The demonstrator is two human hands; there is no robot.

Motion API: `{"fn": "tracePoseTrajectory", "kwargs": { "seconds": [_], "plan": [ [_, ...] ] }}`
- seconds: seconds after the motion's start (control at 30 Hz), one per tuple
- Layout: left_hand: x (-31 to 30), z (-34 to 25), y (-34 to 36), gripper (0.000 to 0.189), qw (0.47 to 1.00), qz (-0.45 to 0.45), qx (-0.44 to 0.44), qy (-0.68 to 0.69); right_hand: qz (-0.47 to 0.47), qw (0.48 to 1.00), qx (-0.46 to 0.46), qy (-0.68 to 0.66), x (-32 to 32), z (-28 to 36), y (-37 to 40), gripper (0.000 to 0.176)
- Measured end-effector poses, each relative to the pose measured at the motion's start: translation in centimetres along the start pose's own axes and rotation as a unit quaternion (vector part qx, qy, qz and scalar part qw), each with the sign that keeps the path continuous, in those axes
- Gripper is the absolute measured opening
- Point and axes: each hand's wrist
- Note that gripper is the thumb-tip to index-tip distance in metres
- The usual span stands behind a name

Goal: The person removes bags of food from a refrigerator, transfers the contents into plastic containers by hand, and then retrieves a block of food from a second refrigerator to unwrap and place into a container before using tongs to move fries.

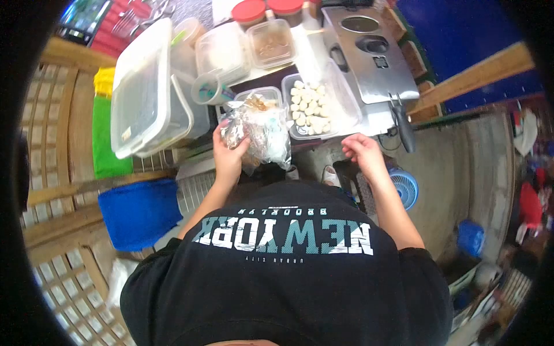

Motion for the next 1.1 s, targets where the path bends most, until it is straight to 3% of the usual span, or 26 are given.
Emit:
{"fn": "tracePoseTrajectory", "kwargs": {
  "seconds": [0.13, 0.17, 0.27, 0.37, 0.53, 0.63, 0.7, 0.8, 0.93, 1.03, 1.1],
  "plan": [
    [1.9, -3.9, -0.6, 0.069, 0.993, 0.054, 0.101, 0.018, 0.035, 0.998, 0.013, 0.047, 0.1, -2.2, 2.7, 0.012],
    [2.4, -4.8, -0.7, 0.071, 0.992, 0.061, 0.106, 0.027, 0.029, 0.996, -0.036, 0.082, -0.5, -3.9, 3.3, 0.015],
    [3.5, -7.2, -0.9, 0.074, 0.981, 0.103, 0.165, 0.019, -0.092, 0.944, -0.088, 0.305, -3.1, -9.2, 6.6, 0.019],
    [6.6, -10.6, -0.5, 0.075, 0.968, 0.117, 0.221, 0.035, -0.176, 0.886, 0.030, 0.428, -7.0, -18.2, 11.5, 0.022],
    [12.2, -13.3, 2.7, 0.073, 0.925, 0.145, 0.350, 0.027, -0.288, 0.871, 0.203, 0.343, -11.3, -37.4, 22.7, 0.024],
    [16.0, -12.9, 7.9, 0.074, 0.899, 0.253, 0.353, 0.053, -0.337, 0.839, 0.278, 0.324, -11.5, -49.1, 30.0, 0.022],
    [18.9, -11.7, 12.7, 0.075, 0.883, 0.300, 0.358, 0.043, -0.323, 0.835, 0.311, 0.320, -11.3, -53.7, 34.2, 0.021],
    [23.4, -9.4, 22.5, 0.078, 0.866, 0.399, 0.302, 0.004, -0.305, 0.851, 0.318, 0.285, -11.1, -58.7, 40.0, 0.020],
    [30.4, -4.1, 36.2, 0.076, 0.796, 0.572, 0.198, -0.009, -0.430, 0.826, 0.358, 0.069, -11.8, -62.5, 48.1, 0.022],
    [36.7, 1.5, 45.2, 0.075, 0.752, 0.637, 0.158, -0.054, -0.457, 0.799, 0.391, 0.000, -12.1, -67.0, 54.5, 0.026],
    [40.8, 4.3, 51.9, 0.072, 0.720, 0.679, 0.127, -0.056, -0.452, 0.781, 0.430, 0.036, -12.2, -69.9, 58.7, 0.027]
  ]
}}
Point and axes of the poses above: each hand's wrist, its own y-axis away from the middle knuckle, its own x-axis out of the palm, z = x × y, and after that the axes turned 4 degrees about -z, right-handed
